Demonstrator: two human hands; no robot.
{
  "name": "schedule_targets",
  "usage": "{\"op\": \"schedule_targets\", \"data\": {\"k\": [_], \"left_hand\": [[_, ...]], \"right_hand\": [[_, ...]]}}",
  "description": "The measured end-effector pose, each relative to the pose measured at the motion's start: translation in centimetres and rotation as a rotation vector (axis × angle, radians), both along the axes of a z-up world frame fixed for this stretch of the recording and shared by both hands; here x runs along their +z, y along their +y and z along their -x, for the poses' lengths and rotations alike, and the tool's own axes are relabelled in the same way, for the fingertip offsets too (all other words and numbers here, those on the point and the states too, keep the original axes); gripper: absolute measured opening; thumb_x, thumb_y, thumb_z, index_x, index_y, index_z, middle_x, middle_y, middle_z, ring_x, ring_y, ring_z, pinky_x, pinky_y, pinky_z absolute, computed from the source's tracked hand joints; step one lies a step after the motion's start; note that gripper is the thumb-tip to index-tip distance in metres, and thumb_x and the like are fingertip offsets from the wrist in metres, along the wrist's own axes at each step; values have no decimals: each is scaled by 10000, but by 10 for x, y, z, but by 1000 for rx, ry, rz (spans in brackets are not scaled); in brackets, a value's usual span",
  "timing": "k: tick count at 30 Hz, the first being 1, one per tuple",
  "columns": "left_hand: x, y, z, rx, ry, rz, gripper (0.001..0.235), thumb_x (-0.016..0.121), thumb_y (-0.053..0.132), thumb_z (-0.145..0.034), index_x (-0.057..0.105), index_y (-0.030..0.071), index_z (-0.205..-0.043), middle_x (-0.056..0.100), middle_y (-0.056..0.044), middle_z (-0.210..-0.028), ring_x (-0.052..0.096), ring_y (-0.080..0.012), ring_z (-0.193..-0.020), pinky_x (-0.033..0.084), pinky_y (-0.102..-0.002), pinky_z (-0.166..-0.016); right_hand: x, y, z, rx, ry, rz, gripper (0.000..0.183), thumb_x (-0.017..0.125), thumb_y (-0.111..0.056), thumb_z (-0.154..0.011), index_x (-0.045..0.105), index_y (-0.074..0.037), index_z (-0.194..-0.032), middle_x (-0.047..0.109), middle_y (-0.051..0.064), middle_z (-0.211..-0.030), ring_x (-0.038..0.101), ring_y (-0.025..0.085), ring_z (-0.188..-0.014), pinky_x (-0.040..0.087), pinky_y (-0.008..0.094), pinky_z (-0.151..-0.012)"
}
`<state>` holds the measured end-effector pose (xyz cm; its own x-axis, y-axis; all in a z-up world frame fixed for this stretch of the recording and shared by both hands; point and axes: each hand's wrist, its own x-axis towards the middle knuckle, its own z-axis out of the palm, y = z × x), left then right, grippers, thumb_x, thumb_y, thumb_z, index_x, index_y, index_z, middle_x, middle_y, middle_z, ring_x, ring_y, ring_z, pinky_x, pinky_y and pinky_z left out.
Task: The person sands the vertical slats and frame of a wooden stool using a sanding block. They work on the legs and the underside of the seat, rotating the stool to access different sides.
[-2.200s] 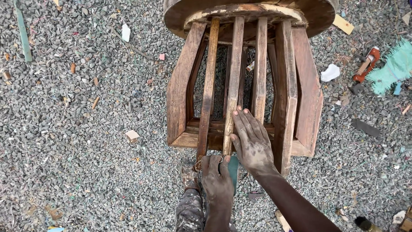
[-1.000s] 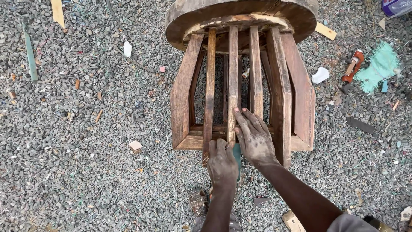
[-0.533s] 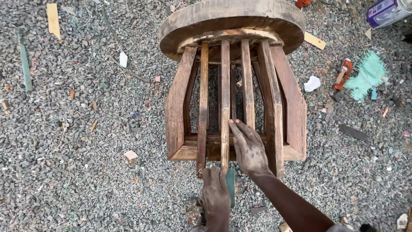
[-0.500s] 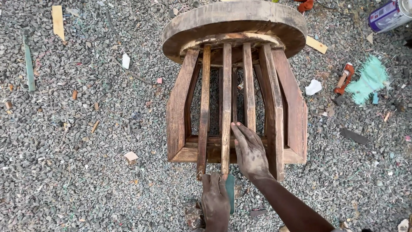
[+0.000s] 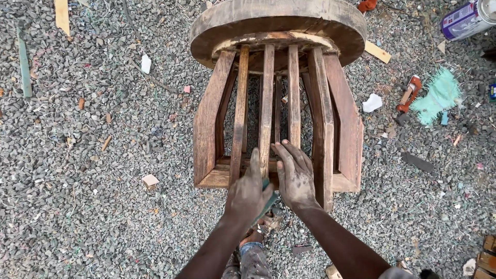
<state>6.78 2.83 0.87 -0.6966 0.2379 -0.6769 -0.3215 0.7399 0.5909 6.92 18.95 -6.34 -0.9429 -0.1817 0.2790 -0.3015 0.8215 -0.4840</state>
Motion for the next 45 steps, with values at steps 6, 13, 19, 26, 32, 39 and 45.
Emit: {"op": "schedule_targets", "data": {"k": [6, 13, 19, 26, 32, 39, 45], "left_hand": [[-16, 4, 3, -137, 256, 165, 862, 565, 268, -1069, 16, 72, -1704, 693, -189, -1221, 759, -245, -863, 681, -414, -780], [-49, 11, 35, -217, 247, 281, 923, 472, 494, -1099, -135, 103, -1674, 353, -36, -1278, 678, -81, -618, 655, -287, -573], [-88, -9, -91, -234, 515, 298, 574, 458, 252, -1083, 257, 74, -1591, 618, -92, -1152, 664, -124, -693, 597, -248, -437], [-88, -59, -215, 223, 0, 70, 439, 297, 588, -1026, 486, 285, -1281, 615, 54, -788, 656, -72, -502, 642, -271, -383], [-53, -1, -98, 844, 76, -263, 376, 463, 463, -1023, 672, 264, -1265, 530, -81, -1290, 749, -317, -1064, 803, -576, -673], [-108, 45, -102, 245, 459, 304, 665, 511, 337, -1073, 253, 191, -1669, 222, -272, -1668, 327, -412, -1483, 357, -525, -1174], [-63, 40, -113, 179, 560, 374, 1063, 255, 817, -981, -25, 65, -1678, -86, -221, -1742, -30, -349, -1614, 10, -498, -1268]], "right_hand": [[-8, 0, -1, 19, 28, -46, 404, 405, -212, -1098, 539, -95, -1461, 686, 48, -1378, 529, 250, -1391, 367, 419, -1165], [-5, -7, 0, -121, -197, 19, 538, 256, -414, -1103, 566, -153, -1457, 547, 93, -1519, 447, 263, -1436, 291, 445, -1204], [-8, -8, 5, -94, -177, -22, 544, 242, -419, -1105, 555, -161, -1468, 544, 93, -1524, 431, 252, -1452, 262, 450, -1213], [-12, -6, -3, -81, -133, -123, 535, 281, -415, -1107, 564, -131, -1461, 573, 94, -1498, 439, 218, -1450, 250, 431, -1207], [-14, -2, -5, 83, -22, -292, 653, 542, -9, -947, 417, -124, -1578, 511, 89, -1565, 450, 243, -1472, 245, 448, -1262], [-12, -5, -3, 35, -32, -260, 589, 567, 11, -925, 527, -146, -1491, 625, 59, -1447, 533, 229, -1405, 285, 447, -1241], [-14, -2, -3, 47, 13, -143, 543, 497, 40, -925, 579, -124, -1436, 686, 53, -1345, 585, 237, -1349, 323, 447, -1227]]}}
